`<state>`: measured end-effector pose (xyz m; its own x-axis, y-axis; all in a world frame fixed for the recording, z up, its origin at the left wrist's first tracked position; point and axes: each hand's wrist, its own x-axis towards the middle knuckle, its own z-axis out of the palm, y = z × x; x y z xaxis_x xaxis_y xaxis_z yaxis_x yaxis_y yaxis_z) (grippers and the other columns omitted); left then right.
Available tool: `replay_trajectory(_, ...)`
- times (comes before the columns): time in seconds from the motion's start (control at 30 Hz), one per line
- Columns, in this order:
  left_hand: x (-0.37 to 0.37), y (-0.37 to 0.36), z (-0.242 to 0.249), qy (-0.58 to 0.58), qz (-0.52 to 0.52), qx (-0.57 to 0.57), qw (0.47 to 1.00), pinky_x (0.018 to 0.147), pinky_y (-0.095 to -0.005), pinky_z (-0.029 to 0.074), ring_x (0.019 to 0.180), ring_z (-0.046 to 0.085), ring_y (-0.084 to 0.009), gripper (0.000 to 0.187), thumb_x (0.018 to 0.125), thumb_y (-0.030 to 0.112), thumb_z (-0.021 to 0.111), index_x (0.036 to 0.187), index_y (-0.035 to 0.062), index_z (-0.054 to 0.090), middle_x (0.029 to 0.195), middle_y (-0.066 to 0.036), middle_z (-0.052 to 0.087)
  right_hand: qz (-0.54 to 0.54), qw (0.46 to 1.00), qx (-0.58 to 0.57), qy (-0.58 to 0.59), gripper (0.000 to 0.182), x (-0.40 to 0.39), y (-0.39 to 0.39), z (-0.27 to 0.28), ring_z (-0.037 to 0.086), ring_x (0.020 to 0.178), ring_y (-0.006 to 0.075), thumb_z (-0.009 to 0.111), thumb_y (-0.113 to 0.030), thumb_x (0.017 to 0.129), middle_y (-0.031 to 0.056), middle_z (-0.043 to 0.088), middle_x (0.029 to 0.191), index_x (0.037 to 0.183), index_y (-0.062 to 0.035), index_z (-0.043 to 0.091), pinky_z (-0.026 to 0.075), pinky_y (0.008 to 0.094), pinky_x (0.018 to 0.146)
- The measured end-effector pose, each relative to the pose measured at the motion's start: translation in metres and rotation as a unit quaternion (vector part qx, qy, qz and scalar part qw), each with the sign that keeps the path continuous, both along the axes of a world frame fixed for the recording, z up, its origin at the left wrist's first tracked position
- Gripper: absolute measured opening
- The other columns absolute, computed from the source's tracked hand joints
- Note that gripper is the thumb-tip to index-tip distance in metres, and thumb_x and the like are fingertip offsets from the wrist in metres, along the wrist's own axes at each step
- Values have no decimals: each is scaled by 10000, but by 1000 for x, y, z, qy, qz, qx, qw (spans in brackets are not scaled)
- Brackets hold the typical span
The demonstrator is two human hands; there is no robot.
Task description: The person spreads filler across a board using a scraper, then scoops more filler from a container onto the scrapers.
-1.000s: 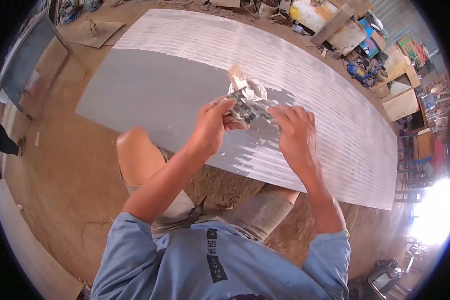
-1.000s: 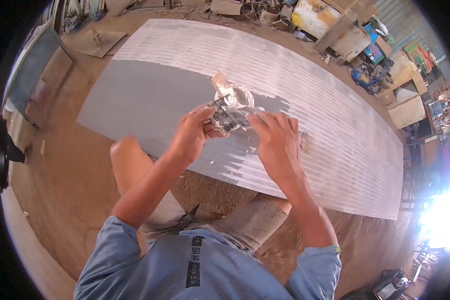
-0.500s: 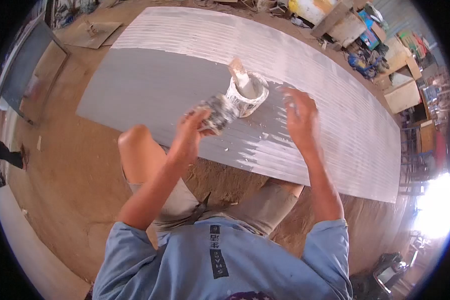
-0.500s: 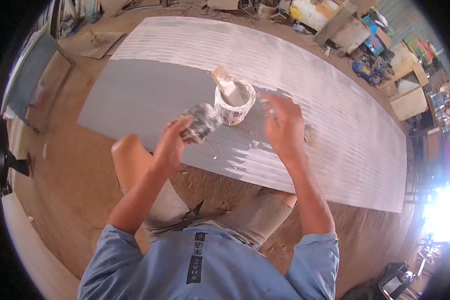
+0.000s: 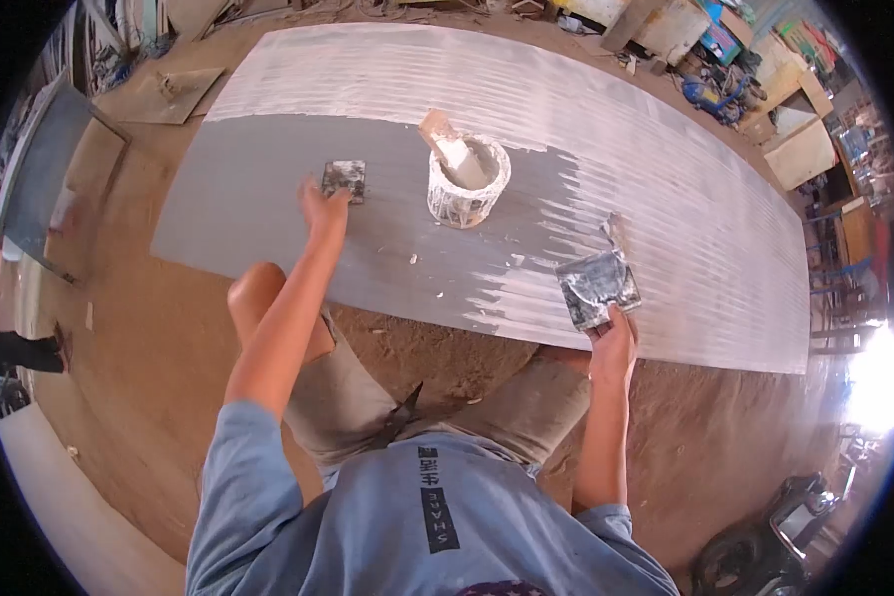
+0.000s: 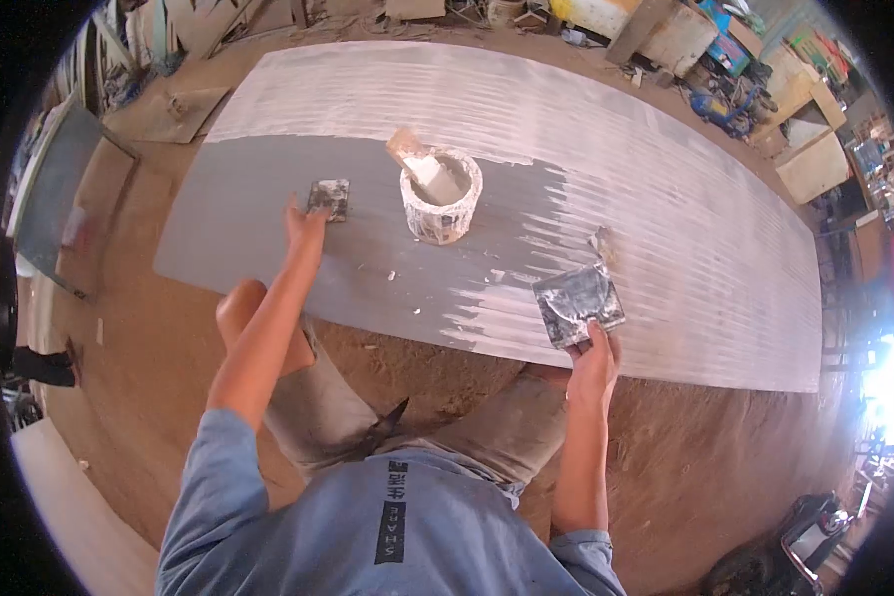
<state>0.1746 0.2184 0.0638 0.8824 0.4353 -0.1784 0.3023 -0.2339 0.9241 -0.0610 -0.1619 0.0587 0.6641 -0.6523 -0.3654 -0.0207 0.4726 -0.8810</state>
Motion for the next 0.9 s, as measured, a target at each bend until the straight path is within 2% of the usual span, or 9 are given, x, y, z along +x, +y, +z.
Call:
replay_trajectory(0.07, -15, -8, 8, -142, -181, 201, 952, 1151, -441, 322, 1369, 398, -368, 953, 762, 170, 786, 1505, -77, 243, 1476, -260, 386, -12, 1000, -2, -13, 332, -9, -5, -1, 628, 1007, 220, 634, -160, 907, 91, 622, 1134, 1206, -30, 570, 524, 396, 796)
replay_trajectory(0.13, -18, -40, -14, -180, -308, 127, 926, 1197, -421, 239, 1465, 233, -361, 1225, 672, 307, 886, 1538, -58, 101, 1587, -266, 176, -14, 1000, -23, -4, 348, -16, -4, 0, 626, 1015, 217, 619, -149, 913, 91, 621, 1153, 1234, -27, 563, 518, 407, 808)
replay_trajectory(0.2, -27, -78, -4, -146, -350, 89, 921, 1206, -414, 229, 1481, 194, -357, 1372, 591, 354, 936, 1541, -51, 33, 1600, -262, 135, -11, 1000, -13, -21, 378, -19, 0, -3, 627, 1015, 214, 613, -141, 916, 87, 621, 1166, 1271, -29, 552, 518, 408, 810)
replay_trajectory(0.3, -28, -116, -7, -232, -303, 24, 924, 1182, -422, 283, 1448, 277, -355, 1369, 584, 326, 938, 1546, -40, 36, 1567, -258, 226, -29, 999, -18, -13, 388, -13, 17, 10, 622, 1008, 202, 616, -132, 914, 73, 622, 1159, 1286, -39, 561, 512, 408, 806)
replay_trajectory(0.37, -25, -130, -10, -264, -267, -175, 910, 1139, -416, 351, 1377, 390, -338, 1335, 570, 295, 945, 1544, -27, 92, 1498, -233, 344, -23, 999, -34, -19, 380, -15, 24, 17, 621, 1004, 198, 618, -130, 914, 68, 623, 1156, 1280, -44, 569, 512, 405, 805)
replay_trajectory(0.57, -11, -121, -29, -307, -268, -79, 910, 1070, -388, 426, 1279, 490, -294, 1160, 608, 196, 912, 1503, -25, 210, 1377, -191, 458, -17, 999, -50, -5, 341, -19, 30, 18, 611, 1002, 184, 622, -141, 920, 59, 627, 1147, 1248, -52, 594, 500, 384, 795)
replay_trajectory(0.73, -9, -85, -10, -260, -257, -180, 913, 1006, -363, 476, 1215, 535, -245, 1041, 624, 157, 893, 1456, -26, 294, 1328, -163, 502, -18, 998, -63, 3, 328, -19, 35, 34, 613, 989, 174, 625, -147, 923, 53, 630, 1139, 1236, -52, 596, 489, 380, 803)
replay_trajectory(0.8, -5, -64, -9, -276, -196, -22, 941, 1006, -364, 476, 1214, 533, -241, 1025, 626, 143, 888, 1450, -26, 303, 1314, -167, 514, -17, 998, -64, 6, 337, -18, 35, 32, 617, 988, 179, 620, -151, 926, 58, 629, 1135, 1244, -45, 589, 488, 385, 817)
replay_trajectory(0.9, -3, -37, -2, -295, -155, -25, 943, 1020, -370, 461, 1211, 534, -256, 1047, 622, 159, 892, 1462, -27, 294, 1312, -163, 517, -18, 998, -55, -20, 350, -15, 30, 21, 621, 986, 188, 615, -149, 925, 67, 629, 1136, 1256, -42, 578, 498, 380, 815)
